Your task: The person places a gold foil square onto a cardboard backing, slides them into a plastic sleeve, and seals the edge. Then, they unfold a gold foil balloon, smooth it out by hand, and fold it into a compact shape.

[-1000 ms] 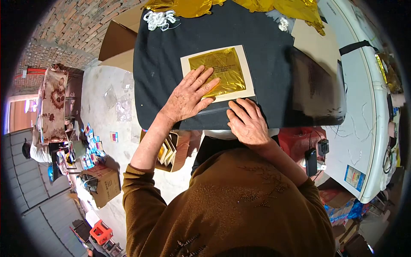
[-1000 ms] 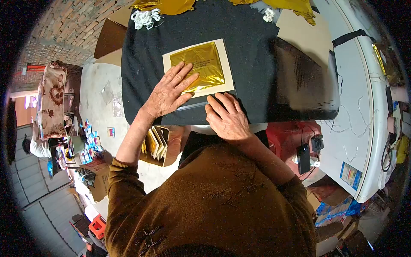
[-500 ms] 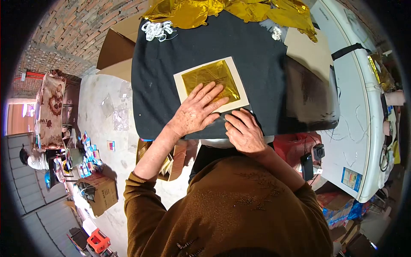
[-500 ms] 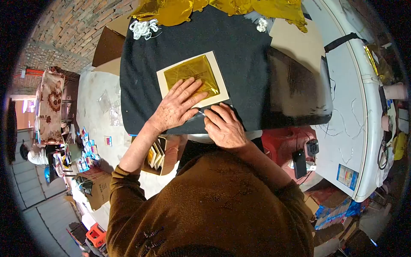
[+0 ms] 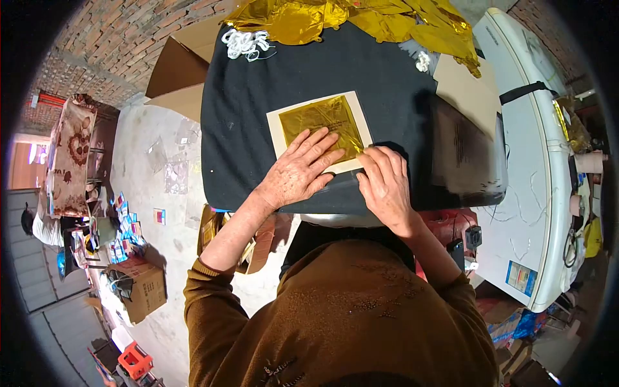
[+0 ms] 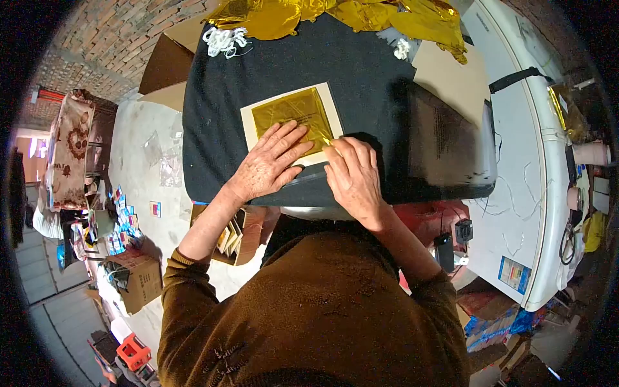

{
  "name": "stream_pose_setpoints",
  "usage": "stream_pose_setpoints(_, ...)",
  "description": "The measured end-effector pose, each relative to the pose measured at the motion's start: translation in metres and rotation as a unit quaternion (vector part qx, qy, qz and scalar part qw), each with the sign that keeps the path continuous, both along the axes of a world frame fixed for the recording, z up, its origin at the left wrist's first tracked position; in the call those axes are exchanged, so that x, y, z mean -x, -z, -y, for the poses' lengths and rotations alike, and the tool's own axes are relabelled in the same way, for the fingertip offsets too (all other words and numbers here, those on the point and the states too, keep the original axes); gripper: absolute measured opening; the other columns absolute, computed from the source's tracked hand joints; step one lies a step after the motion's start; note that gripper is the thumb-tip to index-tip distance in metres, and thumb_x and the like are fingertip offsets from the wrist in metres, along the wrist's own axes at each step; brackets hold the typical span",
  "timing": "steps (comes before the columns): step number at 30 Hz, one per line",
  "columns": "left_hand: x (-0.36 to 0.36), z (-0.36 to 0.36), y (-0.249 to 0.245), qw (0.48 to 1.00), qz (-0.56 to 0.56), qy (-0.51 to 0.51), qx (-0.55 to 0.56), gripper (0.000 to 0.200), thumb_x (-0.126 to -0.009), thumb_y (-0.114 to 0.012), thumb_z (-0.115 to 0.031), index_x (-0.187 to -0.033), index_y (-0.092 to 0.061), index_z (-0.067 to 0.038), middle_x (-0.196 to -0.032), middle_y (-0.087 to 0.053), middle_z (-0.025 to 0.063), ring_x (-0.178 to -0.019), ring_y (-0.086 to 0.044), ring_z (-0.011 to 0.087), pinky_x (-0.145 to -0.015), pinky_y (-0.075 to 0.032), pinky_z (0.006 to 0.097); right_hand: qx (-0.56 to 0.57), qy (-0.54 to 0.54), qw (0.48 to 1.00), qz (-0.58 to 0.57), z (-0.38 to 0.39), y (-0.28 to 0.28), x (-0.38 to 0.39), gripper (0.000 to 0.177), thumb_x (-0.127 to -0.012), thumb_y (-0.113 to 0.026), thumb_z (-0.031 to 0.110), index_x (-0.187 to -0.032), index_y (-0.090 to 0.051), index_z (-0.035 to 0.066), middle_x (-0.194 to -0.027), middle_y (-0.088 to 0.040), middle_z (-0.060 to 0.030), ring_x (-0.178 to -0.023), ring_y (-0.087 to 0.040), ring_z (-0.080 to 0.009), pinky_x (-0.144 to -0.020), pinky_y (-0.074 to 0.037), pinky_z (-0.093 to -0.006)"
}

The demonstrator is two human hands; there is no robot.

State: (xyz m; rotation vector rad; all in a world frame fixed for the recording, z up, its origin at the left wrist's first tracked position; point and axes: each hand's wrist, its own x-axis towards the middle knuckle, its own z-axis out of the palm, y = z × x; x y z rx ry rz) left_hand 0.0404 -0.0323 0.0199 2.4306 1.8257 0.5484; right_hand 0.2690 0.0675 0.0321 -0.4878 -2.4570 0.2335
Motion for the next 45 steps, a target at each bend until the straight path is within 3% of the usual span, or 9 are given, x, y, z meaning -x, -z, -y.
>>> stream_pose_setpoints(5,0.001,0.002,-0.005,0.999,0.032,-0.007,-0.007,0.056,-0.101,-0.06,-0.041,-0.15,-0.053,-0.015,-0.16,-0.042,0.0124,-0.153,-0.032,0.031,-0.127,-0.022,0.0526,-0.037,-0.033,0.999,-0.006,0.008,0.01,-0.003,0.035,-0.083,-0.073,0.01,-0.116,-0.064,0.002,-0.118,-0.059,-0.012,-0.118,-0.054,-0.0295,-0.1,-0.044,-0.0477)
stream_pose_setpoints(7,0.005,0.003,-0.005,0.997,0.067,-0.025,-0.018,0.059,-0.104,-0.052,-0.045,-0.152,-0.048,-0.012,-0.16,-0.04,0.0167,-0.153,-0.03,0.0353,-0.127,-0.02,0.0528,-0.024,-0.067,0.997,0.013,0.017,0.016,-0.002,0.035,-0.084,-0.073,0.014,-0.117,-0.066,0.003,-0.122,-0.059,-0.0114,-0.12,-0.053,-0.0292,-0.101,-0.042,-0.0484)
stream_pose_setpoints(11,0.022,-0.001,0.0,0.968,0.225,-0.081,-0.077,0.063,-0.107,-0.042,-0.046,-0.153,-0.043,-0.004,-0.159,-0.039,0.0218,-0.153,-0.027,0.0417,-0.126,-0.017,0.0536,-0.008,-0.085,0.994,0.063,0.036,0.018,0.013,0.053,-0.083,-0.076,0.022,-0.133,-0.062,0.009,-0.125,-0.056,-0.0098,-0.121,-0.05,-0.0299,-0.102,-0.041,-0.0494)
stream_pose_setpoints(17,0.034,0.0,0.01,0.894,0.383,-0.226,-0.061,0.064,-0.111,-0.021,-0.049,-0.159,-0.035,-0.008,-0.165,-0.031,0.0208,-0.157,-0.017,0.04,-0.128,-0.01,0.0468,0.01,-0.076,0.991,0.107,0.048,0.02,0.034,0.061,-0.082,-0.079,0.033,-0.136,-0.06,0.012,-0.127,-0.053,-0.0101,-0.12,-0.048,-0.0301,-0.101,-0.039,-0.048)
stream_pose_setpoints(28,0.029,-0.002,0.012,0.923,0.311,-0.225,-0.022,0.063,-0.112,-0.015,-0.044,-0.159,-0.034,-0.007,-0.161,-0.037,0.0237,-0.156,-0.02,0.0405,-0.129,-0.008,0.0489,0.001,-0.056,0.989,0.14,0.054,0.019,0.052,0.066,-0.084,-0.078,0.038,-0.142,-0.058,0.013,-0.125,-0.053,-0.0133,-0.114,-0.049,-0.0305,-0.098,-0.039,-0.049)
stream_pose_setpoints(31,0.029,-0.003,0.012,0.927,0.302,-0.222,-0.028,0.063,-0.112,-0.015,-0.044,-0.159,-0.034,-0.007,-0.16,-0.038,0.0239,-0.155,-0.021,0.0411,-0.128,-0.008,0.0493,-0.025,-0.057,0.991,0.12,0.053,0.018,0.057,0.065,-0.086,-0.077,0.043,-0.138,-0.057,0.01,-0.112,-0.055,-0.0098,-0.105,-0.049,-0.0269,-0.091,-0.039,-0.0449)
stream_pose_setpoints(45,0.028,-0.003,0.012,0.927,0.294,-0.23,-0.027,0.065,-0.112,-0.014,-0.047,-0.158,-0.037,-0.007,-0.16,-0.039,0.0217,-0.155,-0.023,0.0408,-0.129,-0.009,0.0488,-0.017,-0.065,0.995,0.079,0.053,0.026,0.045,0.056,-0.083,-0.078,0.033,-0.131,-0.062,0.01,-0.116,-0.055,-0.0087,-0.108,-0.051,-0.0275,-0.092,-0.04,-0.046)
